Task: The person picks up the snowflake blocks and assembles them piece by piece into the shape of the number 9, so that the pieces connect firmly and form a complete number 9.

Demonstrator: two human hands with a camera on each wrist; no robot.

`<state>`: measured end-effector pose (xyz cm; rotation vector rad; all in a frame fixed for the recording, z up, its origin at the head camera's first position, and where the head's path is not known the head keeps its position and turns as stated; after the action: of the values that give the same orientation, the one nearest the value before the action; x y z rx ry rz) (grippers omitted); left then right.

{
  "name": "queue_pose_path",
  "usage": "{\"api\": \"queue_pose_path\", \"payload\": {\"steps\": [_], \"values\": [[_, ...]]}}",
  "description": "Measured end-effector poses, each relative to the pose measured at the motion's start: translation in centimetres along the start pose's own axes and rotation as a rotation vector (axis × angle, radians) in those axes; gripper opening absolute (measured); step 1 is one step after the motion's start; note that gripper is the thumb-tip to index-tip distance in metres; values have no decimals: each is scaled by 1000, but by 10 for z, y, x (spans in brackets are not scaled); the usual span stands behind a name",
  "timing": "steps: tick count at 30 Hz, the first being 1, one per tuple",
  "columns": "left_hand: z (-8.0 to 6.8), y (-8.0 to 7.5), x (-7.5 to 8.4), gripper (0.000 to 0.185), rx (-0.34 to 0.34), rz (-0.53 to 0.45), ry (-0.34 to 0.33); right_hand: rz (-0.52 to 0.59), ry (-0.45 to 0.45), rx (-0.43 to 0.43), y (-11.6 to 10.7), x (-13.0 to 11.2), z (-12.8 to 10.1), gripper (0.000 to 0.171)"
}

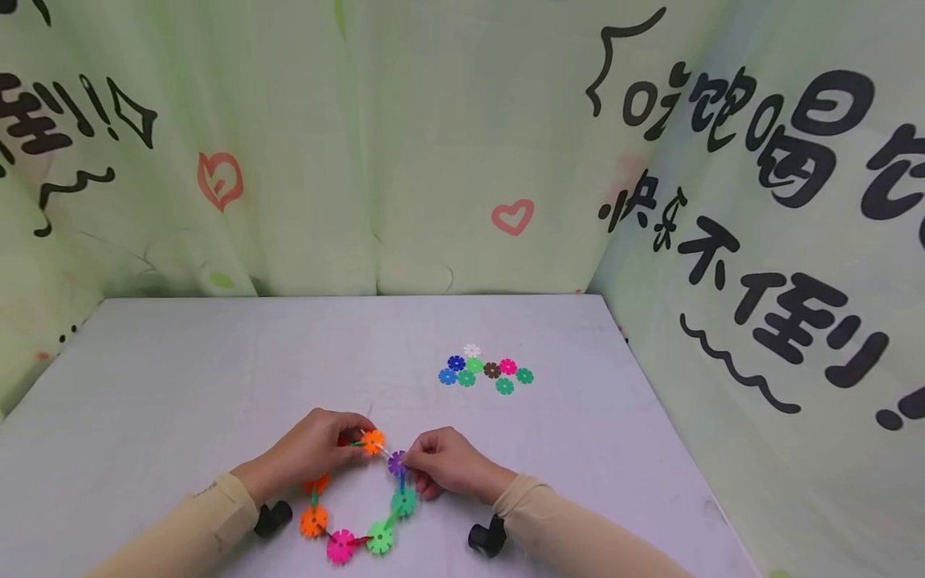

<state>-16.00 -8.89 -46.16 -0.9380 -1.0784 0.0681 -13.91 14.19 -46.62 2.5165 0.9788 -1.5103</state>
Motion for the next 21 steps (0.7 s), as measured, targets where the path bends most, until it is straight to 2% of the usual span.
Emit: {"api": "queue_pose_path", "payload": {"steps": [7, 13, 21], "values": [[1, 0, 1, 29, -7, -2, 6, 42, -6, -13, 1, 0, 0, 18], [0, 1, -3, 29, 3, -17, -8, 70, 14, 11, 3, 2, 2, 18], [1, 1, -2, 31, 11, 21, -4, 90, 13, 12, 4, 1, 6, 18]]}}
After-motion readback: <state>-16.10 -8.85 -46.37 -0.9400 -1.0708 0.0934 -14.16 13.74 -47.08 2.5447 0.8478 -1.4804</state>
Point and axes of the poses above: each hand's wrist, its own z-axis towards the middle knuckle, its own y-axis out of the palm, x = y × z, the point moved 2 cm from there along z, towards the middle knuckle, and after that the axes turned 9 degrees about y, right-handed, at the moved point
